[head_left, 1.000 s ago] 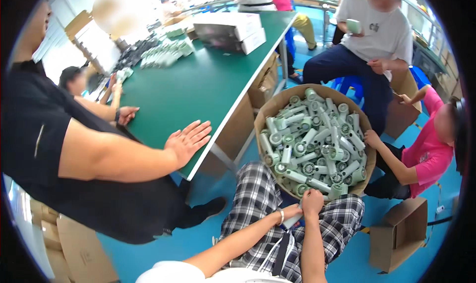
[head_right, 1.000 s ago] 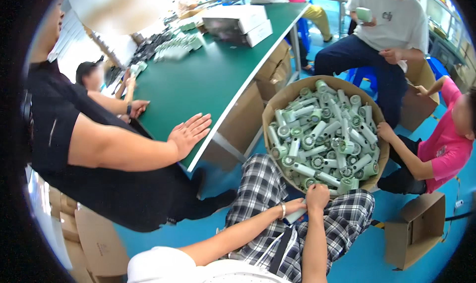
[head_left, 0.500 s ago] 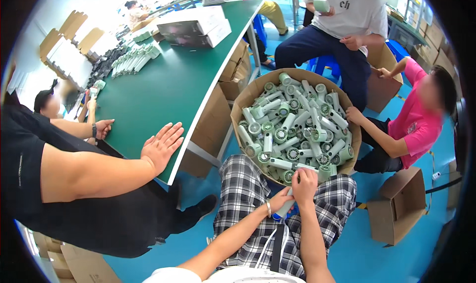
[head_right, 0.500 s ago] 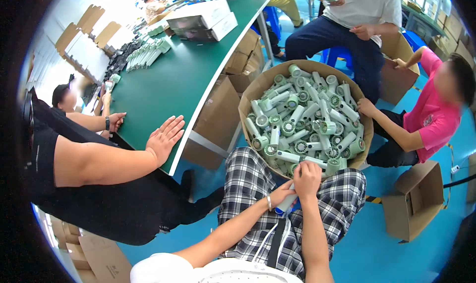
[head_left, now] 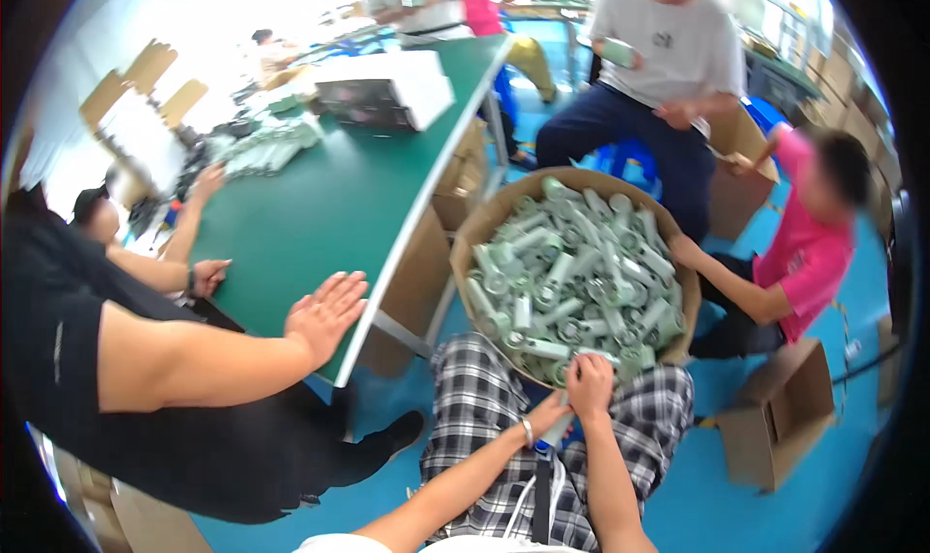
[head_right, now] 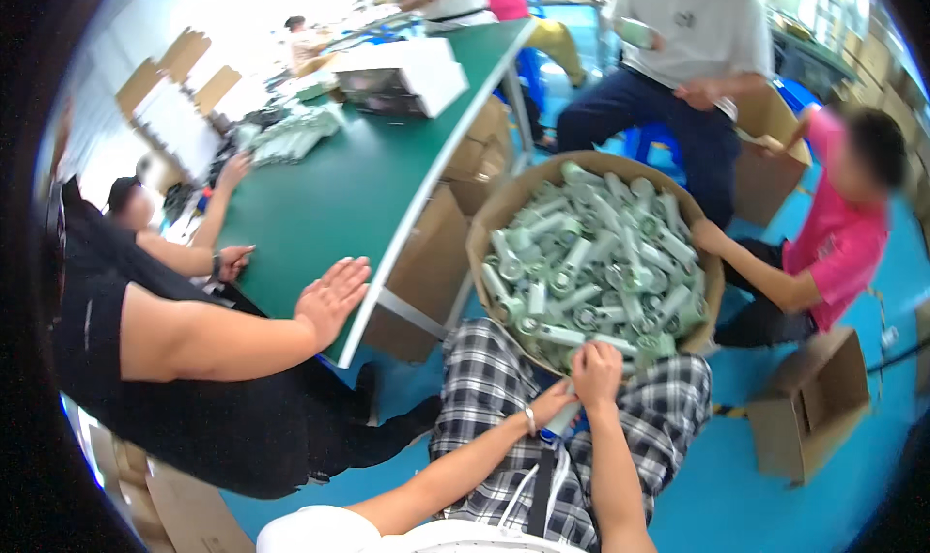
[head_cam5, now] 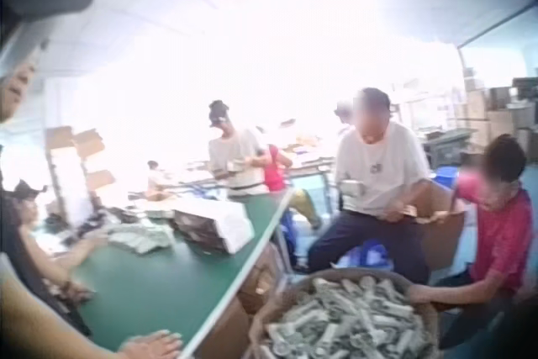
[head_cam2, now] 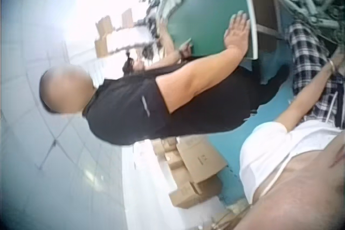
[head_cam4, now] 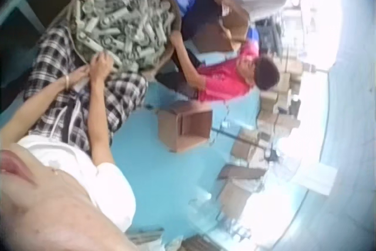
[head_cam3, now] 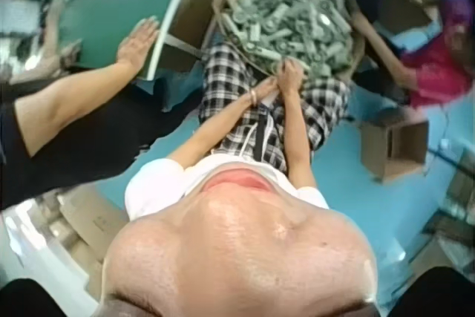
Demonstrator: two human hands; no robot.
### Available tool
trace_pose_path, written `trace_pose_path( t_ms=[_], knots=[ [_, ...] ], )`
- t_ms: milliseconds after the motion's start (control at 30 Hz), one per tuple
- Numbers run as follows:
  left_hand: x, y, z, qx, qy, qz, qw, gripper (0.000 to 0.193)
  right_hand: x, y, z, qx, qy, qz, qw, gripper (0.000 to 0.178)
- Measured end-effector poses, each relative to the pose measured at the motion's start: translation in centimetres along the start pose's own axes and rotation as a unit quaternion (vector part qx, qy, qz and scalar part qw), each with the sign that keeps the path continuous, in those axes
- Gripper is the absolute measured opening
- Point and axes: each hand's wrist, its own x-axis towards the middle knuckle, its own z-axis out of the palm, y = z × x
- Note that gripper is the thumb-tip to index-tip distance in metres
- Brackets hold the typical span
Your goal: Assembling components of a handheld electric fan and testing its operation.
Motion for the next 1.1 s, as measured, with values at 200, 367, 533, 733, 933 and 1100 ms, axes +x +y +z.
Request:
trace_pose_path(
  t_ms=[200,367,533,733,933,1100],
  knots=[
    [3.2,-5.7,-2.8,0.095,-0.02,0.138,0.986,0.047,-0.8,-1.3,0.4,0.03,-0.019,0.015,0.999,0.01],
    [2.6,-3.2,2.0,-0.025,-0.037,-0.012,0.999,0.052,-2.1,3.1,-0.2,-0.01,-0.042,0.067,0.997,0.01],
    [7.5,-9.0,-2.5,0.159,0.047,0.377,0.911,0.048,-1.1,1.3,0.0,-0.051,-0.089,-0.011,0.995,0.022],
    [6.6,-5.7,-2.1,0.185,-0.001,0.173,0.967,0.065,-0.9,-0.4,-1.7,-0.083,-0.108,0.017,0.991,0.024],
    [6.3,-6.5,-1.2,0.179,-0.021,0.061,0.982,0.077,-0.1,-2.1,-2.7,-0.047,-0.128,-0.023,0.99,0.022],
    [6.9,-6.9,-0.8,0.14,0.014,0.084,0.986,0.069,-0.1,-0.2,-2.1,-0.011,-0.126,-0.04,0.991,0.02]
  ],
)
